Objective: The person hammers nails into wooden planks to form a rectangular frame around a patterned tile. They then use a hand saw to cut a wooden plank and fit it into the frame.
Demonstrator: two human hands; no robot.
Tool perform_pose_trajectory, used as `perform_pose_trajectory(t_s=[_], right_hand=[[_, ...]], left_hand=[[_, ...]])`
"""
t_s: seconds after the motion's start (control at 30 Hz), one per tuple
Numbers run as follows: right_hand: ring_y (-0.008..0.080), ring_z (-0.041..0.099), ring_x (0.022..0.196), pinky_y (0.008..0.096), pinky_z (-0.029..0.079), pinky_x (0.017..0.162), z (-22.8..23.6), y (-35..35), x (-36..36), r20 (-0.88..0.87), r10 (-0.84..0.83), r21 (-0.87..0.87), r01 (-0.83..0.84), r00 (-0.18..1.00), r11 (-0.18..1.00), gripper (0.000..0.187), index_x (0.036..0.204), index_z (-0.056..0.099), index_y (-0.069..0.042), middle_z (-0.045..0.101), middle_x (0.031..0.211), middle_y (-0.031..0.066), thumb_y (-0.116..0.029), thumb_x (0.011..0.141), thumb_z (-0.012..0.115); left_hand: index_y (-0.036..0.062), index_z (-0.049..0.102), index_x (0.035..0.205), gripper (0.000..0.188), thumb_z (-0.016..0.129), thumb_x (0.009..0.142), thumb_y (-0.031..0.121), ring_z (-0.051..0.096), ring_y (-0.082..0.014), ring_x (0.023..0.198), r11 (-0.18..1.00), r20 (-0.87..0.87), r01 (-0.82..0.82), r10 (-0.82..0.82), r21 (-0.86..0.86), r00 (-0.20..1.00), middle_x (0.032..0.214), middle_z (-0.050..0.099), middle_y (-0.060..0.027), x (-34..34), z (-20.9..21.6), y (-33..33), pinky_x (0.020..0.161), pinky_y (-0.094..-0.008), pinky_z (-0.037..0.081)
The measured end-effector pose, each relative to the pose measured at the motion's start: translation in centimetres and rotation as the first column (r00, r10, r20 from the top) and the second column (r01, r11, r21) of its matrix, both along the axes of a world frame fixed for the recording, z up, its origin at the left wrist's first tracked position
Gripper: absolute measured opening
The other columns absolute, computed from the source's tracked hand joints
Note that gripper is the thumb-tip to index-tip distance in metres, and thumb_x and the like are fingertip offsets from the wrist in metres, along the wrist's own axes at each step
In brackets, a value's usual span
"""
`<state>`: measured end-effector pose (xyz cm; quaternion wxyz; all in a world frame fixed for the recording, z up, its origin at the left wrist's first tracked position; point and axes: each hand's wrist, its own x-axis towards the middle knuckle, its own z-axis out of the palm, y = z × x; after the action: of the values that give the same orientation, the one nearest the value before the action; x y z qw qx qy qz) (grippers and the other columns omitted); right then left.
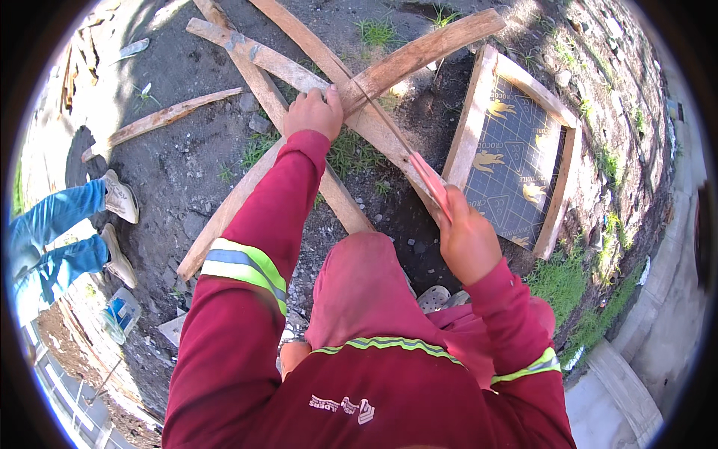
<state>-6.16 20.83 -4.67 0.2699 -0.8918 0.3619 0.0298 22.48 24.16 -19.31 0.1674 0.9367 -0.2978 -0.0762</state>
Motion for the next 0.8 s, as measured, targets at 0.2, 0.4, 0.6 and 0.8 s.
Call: perform_pose_trajectory(t_s=[0.2, 0.4, 0.6, 0.8], right_hand=[[0.0436, 0.064, 0.073, 0.0507, 0.052, 0.062, -5.5, -1.0, 2.5, 0.141, 0.014, -0.005, -0.014, 0.99, 1.0, 0.026, 0.112, 0.046, -0.003, 0.063, 0.08, 0.0272, -0.016, 0.092, 0.056], [0.0445, 0.064, 0.075, 0.0497, 0.053, 0.062, 4.0, 3.1, -7.3, 0.016, -0.041, 0.029, 0.04, 0.999, 0.999, 0.044, 0.129, 0.043, -0.002, 0.063, 0.085, 0.0252, -0.01, 0.089, 0.06], [0.0438, 0.064, 0.072, 0.0507, 0.052, 0.062, -4.8, -2.3, 5.5, 0.177, 0.057, -0.056, -0.048, 0.983, 0.997, 0.021, 0.106, 0.046, -0.002, 0.063, 0.075, 0.0265, -0.015, 0.092, 0.056], [0.0434, 0.064, 0.074, 0.0483, 0.053, 0.062, 3.2, 2.0, -4.5, 0.08, -0.003, 0.018, 0.002, 0.997, 1.0, 0.044, 0.128, 0.044, -0.002, 0.063, 0.086, 0.0242, -0.009, 0.087, 0.061]], left_hand=[[0.0036, 0.067, 0.096, 0.051, 0.04, 0.096, 0.047, 0.064, -0.0388, 0.094, 1.0, -0.027, 0.012, -0.012, -0.014, 1.0, 0.097, 0.066, -0.0218, -0.3, 1.1, 0.4, 0.085, -0.0497, 0.049], [0.004, 0.066, 0.095, 0.05, 0.039, 0.097, 0.046, 0.064, -0.0392, 0.092, 1.0, 0.014, 0.007, -0.007, -0.006, 1.0, 0.096, 0.066, -0.0215, 0.2, -0.8, 0.3, 0.084, -0.0498, 0.049], [0.0027, 0.067, 0.098, 0.052, 0.038, 0.097, 0.046, 0.063, -0.0396, 0.095, 1.0, -0.054, 0.002, -0.001, 0.026, 0.999, 0.099, 0.066, -0.0234, 0.2, 1.2, -0.2, 0.085, -0.0498, 0.049], [0.0026, 0.067, 0.097, 0.051, 0.039, 0.097, 0.045, 0.063, -0.0407, 0.095, 1.0, -0.027, 0.025, -0.025, -0.01, 0.999, 0.099, 0.066, -0.0232, 0.5, 0.1, 0.1, 0.085, -0.0499, 0.049]])
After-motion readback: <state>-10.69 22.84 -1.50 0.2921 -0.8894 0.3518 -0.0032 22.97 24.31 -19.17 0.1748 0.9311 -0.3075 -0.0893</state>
